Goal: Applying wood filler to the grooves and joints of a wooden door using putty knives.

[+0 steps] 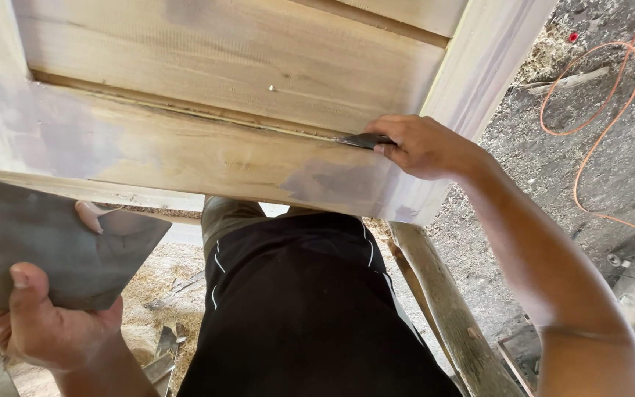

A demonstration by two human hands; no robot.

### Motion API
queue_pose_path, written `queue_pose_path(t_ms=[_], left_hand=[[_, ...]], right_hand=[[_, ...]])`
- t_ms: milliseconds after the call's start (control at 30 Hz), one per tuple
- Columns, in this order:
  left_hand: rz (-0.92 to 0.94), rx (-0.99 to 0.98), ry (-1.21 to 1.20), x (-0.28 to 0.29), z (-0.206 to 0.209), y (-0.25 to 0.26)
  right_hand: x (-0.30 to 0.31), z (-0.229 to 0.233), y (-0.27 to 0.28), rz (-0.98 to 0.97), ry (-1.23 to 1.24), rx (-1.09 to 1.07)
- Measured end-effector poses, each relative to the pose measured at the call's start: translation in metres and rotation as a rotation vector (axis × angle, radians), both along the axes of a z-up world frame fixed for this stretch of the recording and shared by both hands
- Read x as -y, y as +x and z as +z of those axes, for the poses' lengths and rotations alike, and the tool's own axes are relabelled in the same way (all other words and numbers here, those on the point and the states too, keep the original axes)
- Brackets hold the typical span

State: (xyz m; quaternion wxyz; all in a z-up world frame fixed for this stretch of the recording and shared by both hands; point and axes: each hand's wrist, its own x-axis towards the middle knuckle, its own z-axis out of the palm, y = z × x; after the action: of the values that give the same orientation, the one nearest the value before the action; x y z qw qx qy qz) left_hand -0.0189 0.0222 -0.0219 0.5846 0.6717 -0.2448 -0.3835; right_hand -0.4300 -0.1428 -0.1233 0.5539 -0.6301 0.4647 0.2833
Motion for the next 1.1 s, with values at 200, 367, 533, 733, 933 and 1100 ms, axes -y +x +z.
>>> queue_pose_path(t_ms=[200, 367, 533, 733, 933, 1100], left_hand=[[-0.003, -0.089, -0.053, 0.000, 0.002, 0.000], [-0.008, -0.127, -0.099, -0.003, -0.008, 0.007], [-0.168, -0.388, -0.109, 0.023, -0.031, -0.012], [-0.073, -0.991, 0.278, 0.061, -0.031, -0.132], [-0.087, -1.272, 0.265, 0.075, -0.005, -0.175], [-0.148, -1.272, 0.274, 0.085, 0.019, -0.176]], right_hand=[[-0.006, 0.001, -0.004, 0.009, -0.017, 0.006], [0.004, 0.027, -0.001, -0.011, -0.068, -0.020], [0.012, 0.072, -0.009, -0.336, -0.321, 0.161], [-0.087, 0.118, -0.013, -0.771, -0.894, 0.865], [-0.125, 0.133, 0.033, -0.671, -1.224, 1.164], [-0.124, 0.142, 0.044, -0.608, -1.357, 1.123]])
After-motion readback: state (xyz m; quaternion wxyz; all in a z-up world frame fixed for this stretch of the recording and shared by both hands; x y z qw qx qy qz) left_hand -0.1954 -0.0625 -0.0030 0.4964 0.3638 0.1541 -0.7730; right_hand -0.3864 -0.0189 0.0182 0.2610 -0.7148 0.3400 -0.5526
